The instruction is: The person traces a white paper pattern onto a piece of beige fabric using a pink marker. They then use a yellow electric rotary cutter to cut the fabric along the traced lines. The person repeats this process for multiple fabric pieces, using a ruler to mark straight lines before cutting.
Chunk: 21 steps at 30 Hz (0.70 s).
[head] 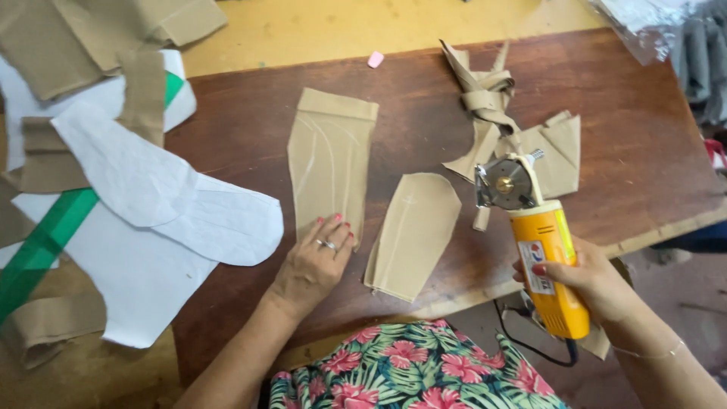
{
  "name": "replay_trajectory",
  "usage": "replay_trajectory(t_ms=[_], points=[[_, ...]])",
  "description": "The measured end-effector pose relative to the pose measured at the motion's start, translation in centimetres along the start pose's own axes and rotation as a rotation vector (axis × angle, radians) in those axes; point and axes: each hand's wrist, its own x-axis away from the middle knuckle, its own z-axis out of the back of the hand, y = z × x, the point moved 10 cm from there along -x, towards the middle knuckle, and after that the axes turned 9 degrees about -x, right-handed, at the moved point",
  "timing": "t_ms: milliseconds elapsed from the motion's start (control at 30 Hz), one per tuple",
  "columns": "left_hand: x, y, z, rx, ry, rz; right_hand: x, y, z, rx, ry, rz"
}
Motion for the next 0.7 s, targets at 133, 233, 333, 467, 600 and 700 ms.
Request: replay_trajectory(t_ms=[133, 233, 333, 467, 600, 700], points=[[-1.9, -0.7, -1.2, -0.013, 0.015, 0.011, -0.1, 2.6, 1.3, -0.120, -0.079, 0.034], [-2.0, -1.1, -1.9, -0.053, 0.014, 0.026, 1.2, 2.6, 0.5, -0.187, -0.100, 0.072], [-1.3, -1.1, -3.7, -0.069, -0.067, 0.026, 2.3, 2.7, 0.8, -0.049, 0.057, 0.046], [-1.2, -0.8, -3.5, -0.087, -0.076, 0.039, 2.5, 4.2, 1.3, -0.086, 0.048, 0.052], [-0.6, -1.5, -4.5, 0.020, -0.169, 0.067, 1.6, 6.2, 1.8, -0.153, 0.020, 0.035], [-2.3, -0.6, -1.2, 0.115, -0.175, -0.003, 0.9, 7.8, 1.7, -0.237, -0.064, -0.011]])
